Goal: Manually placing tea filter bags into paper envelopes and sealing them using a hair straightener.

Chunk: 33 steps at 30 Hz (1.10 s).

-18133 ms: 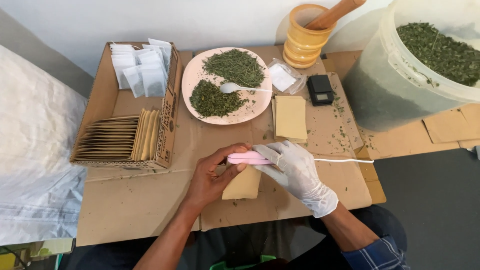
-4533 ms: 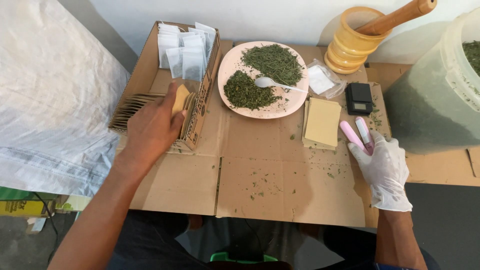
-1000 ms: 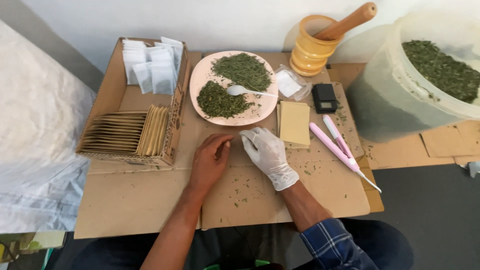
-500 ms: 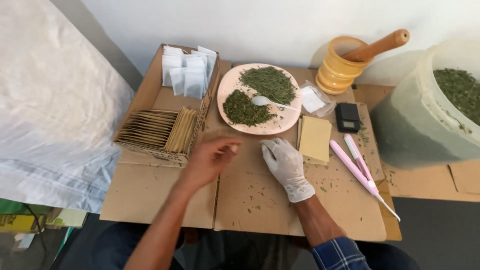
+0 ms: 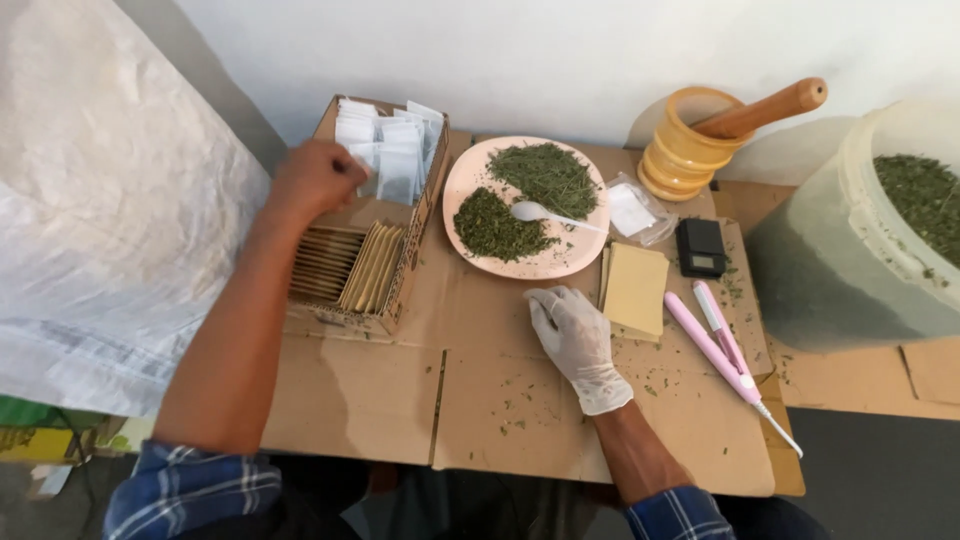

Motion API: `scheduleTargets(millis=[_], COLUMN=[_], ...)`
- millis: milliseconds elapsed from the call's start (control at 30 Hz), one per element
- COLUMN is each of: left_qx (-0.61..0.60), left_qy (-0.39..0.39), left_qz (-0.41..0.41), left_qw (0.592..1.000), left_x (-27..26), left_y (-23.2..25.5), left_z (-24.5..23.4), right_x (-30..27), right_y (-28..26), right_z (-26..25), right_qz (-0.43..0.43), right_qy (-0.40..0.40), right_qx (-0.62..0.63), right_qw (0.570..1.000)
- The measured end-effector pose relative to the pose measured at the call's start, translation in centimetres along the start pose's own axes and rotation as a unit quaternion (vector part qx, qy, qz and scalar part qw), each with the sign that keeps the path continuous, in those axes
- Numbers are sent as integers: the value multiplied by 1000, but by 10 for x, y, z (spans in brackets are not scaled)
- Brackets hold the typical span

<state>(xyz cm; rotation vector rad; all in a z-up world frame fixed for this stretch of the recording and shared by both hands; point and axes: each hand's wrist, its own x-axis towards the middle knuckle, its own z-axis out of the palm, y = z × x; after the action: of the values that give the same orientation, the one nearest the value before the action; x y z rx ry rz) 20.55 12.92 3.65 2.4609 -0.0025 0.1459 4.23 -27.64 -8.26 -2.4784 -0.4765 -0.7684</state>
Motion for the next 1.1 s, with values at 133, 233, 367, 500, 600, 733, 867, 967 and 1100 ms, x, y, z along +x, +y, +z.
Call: scheduleTargets(millis=[133, 233, 367, 500, 600, 733, 867, 967, 1100], left_qx=[67, 67, 97, 94, 81, 45, -35, -70, -132], left_qy=[-11, -22, -14, 27, 37, 43, 38, 23, 12], left_qz=[8, -39, -107, -135, -138, -128, -87, -37, 29], left_qw=[998, 997, 989, 986, 986, 990, 995, 997, 991], left_x=[27, 25, 30, 42, 43, 50, 53, 36, 2], left_y=[-19, 6, 9, 2, -5, -32, -38, -18, 20], left_z=[37, 41, 58, 74, 79, 82, 65, 36, 7], right_x=[-2, 5, 3, 5, 6, 7, 7, 4, 0], right_y=[2, -4, -4, -3, -4, -3, -5, -2, 1], right_z=[2, -4, -1, -2, -2, -3, -5, 0, 2], right_qz=[11, 9, 12, 13, 15, 15, 12, 15, 22], right_qy=[-9, -15, -1, 4, 7, 7, 10, 10, -2], right_qx=[-14, 10, 8, 32, 35, 36, 47, 47, 36], right_qw=[1000, 1000, 1000, 999, 999, 999, 999, 999, 999])
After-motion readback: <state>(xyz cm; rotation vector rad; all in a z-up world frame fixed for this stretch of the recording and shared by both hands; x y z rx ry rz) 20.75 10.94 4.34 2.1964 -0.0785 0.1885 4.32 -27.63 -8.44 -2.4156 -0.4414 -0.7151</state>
